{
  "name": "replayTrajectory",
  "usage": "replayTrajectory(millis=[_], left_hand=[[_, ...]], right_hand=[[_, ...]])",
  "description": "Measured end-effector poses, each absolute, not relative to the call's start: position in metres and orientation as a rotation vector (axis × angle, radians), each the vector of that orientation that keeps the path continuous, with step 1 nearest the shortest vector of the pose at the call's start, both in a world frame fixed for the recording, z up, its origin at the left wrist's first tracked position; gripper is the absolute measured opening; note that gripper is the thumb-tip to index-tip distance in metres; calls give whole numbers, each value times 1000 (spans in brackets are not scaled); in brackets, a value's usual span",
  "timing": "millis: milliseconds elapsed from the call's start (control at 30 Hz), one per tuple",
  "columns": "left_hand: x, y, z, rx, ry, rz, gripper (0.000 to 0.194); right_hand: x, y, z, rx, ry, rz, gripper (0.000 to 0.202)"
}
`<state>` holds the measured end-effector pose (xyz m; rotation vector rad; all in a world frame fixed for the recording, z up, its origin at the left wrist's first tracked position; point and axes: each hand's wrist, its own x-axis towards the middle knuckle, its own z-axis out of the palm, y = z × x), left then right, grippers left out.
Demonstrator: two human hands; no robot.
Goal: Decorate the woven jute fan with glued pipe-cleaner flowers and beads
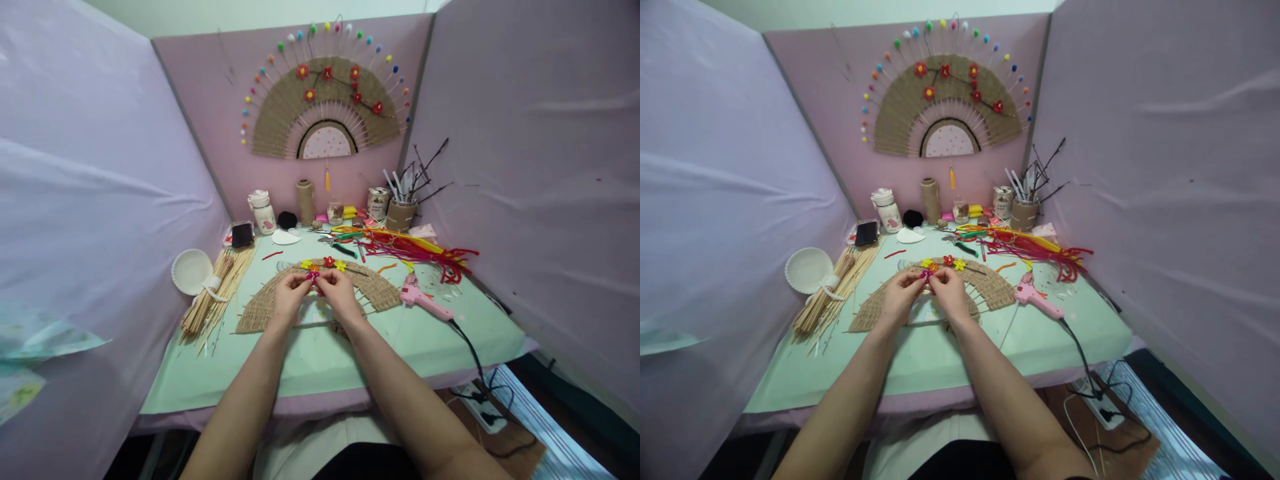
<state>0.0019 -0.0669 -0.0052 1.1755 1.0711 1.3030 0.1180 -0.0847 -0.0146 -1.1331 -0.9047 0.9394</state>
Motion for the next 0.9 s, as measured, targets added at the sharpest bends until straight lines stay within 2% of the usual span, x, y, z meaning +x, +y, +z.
replayTrajectory(millis=[233, 567, 800, 900], left_hand=[[-51, -42, 15, 864, 1299, 1824, 34], [-48, -33, -1, 1272, 1533, 1551, 27], [-49, -28, 20, 1344, 1568, 1454, 25], [-43, -25, 36, 1394, 1515, 1438, 20]], right_hand=[[124, -88, -8, -1166, -881, 774, 14], [121, -93, -2, -1154, -946, 714, 13], [150, -131, 43, -1142, -1118, 690, 15], [204, -151, 65, -1324, -1286, 341, 16]])
